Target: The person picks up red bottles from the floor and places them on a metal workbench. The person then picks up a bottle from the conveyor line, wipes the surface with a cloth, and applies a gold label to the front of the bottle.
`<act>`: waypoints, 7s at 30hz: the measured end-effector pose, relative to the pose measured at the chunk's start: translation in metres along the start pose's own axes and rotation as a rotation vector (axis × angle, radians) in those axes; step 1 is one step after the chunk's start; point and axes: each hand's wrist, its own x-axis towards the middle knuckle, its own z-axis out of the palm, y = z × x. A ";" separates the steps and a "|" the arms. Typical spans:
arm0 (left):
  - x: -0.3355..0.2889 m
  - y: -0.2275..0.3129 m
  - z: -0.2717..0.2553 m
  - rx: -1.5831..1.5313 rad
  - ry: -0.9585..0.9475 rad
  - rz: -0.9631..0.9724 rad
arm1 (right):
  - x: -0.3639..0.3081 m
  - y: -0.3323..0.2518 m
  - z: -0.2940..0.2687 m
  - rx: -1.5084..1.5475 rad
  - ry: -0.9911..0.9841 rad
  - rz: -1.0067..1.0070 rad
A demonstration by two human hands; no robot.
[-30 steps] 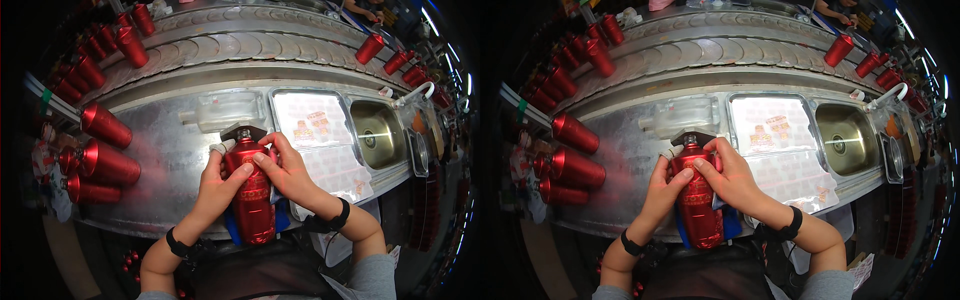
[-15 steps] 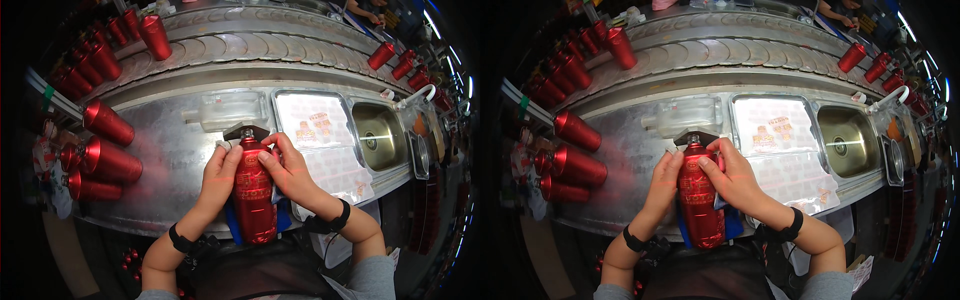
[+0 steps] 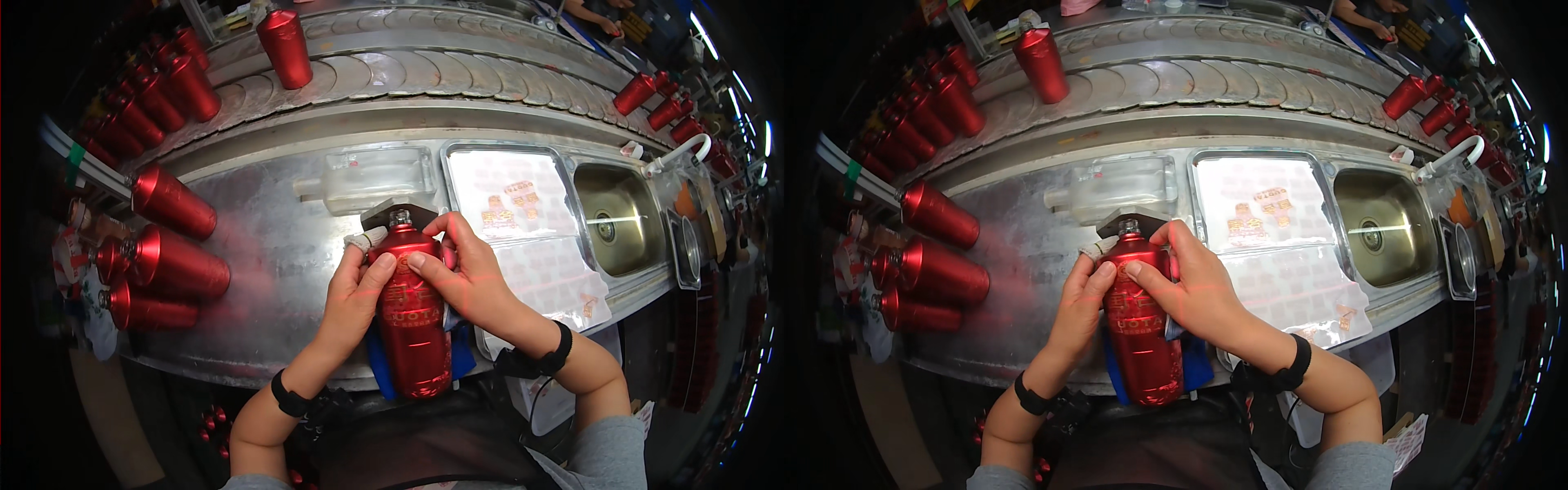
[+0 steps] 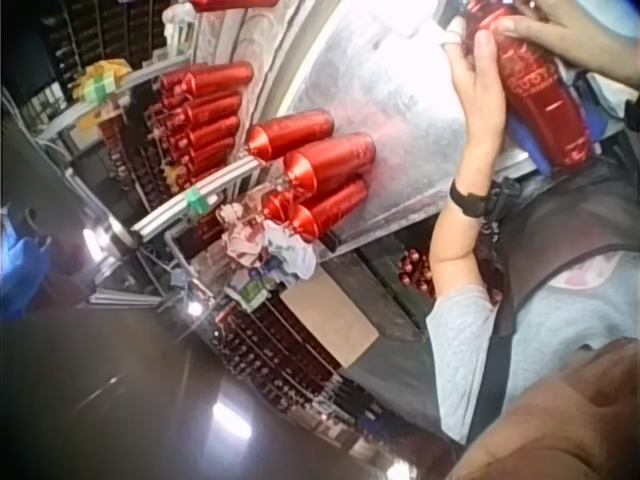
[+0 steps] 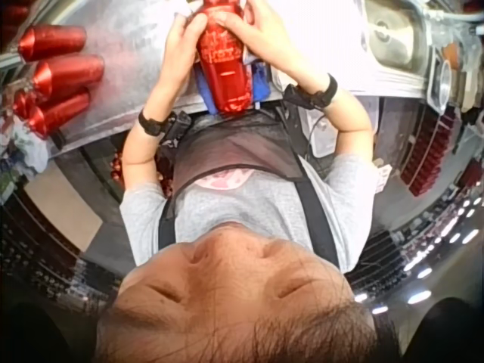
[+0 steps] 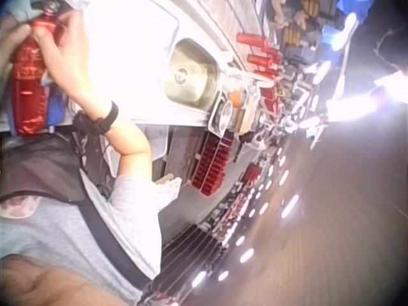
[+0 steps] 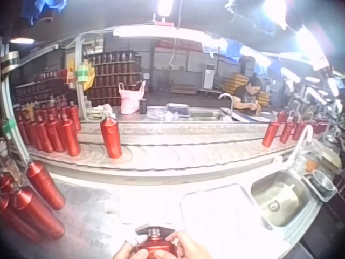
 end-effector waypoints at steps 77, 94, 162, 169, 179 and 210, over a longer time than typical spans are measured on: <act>-0.001 0.003 0.004 0.241 0.164 0.149 | -0.024 0.001 -0.006 0.231 -0.015 0.106; -0.031 0.027 0.000 0.151 0.206 0.278 | -0.013 -0.023 -0.012 -0.052 0.030 -0.230; -0.035 0.061 0.008 0.144 0.097 0.293 | -0.016 -0.044 -0.003 0.036 0.022 -0.043; -0.031 0.068 0.013 0.868 0.045 0.591 | -0.024 -0.047 -0.010 -0.055 0.019 -0.256; -0.024 0.059 0.022 0.758 0.063 0.569 | -0.029 -0.051 -0.015 -0.160 0.020 -0.282; -0.016 0.050 0.024 0.517 0.058 0.364 | -0.014 -0.034 -0.003 0.158 0.031 -0.146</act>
